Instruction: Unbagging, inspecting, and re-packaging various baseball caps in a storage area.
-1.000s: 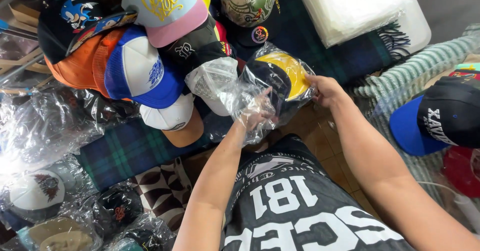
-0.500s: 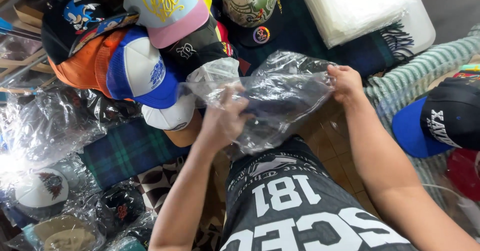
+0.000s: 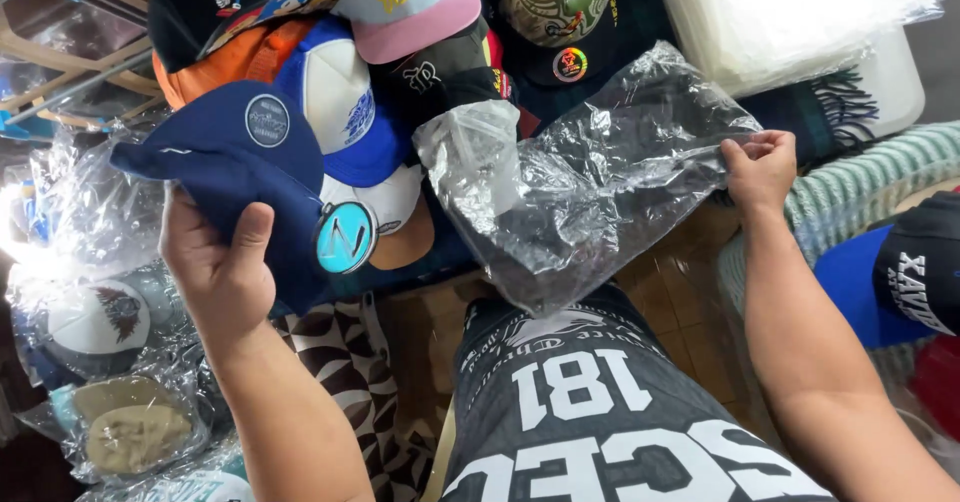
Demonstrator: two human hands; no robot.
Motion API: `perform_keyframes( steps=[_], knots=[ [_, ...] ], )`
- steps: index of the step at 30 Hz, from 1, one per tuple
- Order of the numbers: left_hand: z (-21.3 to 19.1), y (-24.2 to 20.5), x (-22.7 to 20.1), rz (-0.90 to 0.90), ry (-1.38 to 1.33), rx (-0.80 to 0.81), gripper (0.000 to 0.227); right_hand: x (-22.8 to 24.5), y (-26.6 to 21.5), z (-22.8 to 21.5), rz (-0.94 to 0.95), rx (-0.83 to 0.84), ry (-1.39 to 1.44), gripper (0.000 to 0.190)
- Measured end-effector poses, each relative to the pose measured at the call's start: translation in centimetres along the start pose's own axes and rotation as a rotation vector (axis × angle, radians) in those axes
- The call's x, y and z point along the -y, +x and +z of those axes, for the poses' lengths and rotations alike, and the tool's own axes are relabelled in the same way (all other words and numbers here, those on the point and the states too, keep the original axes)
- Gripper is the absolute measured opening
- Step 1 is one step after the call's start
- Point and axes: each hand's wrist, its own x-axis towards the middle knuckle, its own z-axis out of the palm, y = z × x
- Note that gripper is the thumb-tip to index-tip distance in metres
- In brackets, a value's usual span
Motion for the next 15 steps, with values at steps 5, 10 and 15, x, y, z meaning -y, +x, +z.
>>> perform_keyframes(
  steps=[5,10,15],
  knots=[
    [0.0,-0.3,0.0,-0.1,0.03,0.091,0.037,3.3,-3.3,1.7,-0.436,-0.267,-0.518,0.064],
    [3.4,0.1,2.8,-0.13,-0.547,0.305,0.043,0.1,-3.0,5.0,-0.94,-0.155,-0.735,0.061],
    [6.6,2.1,1.9,-0.035,-0.633,0.5,0.029,6.7,-5.3,7.5,-0.947,0.038,-0.506,0.028]
  ],
)
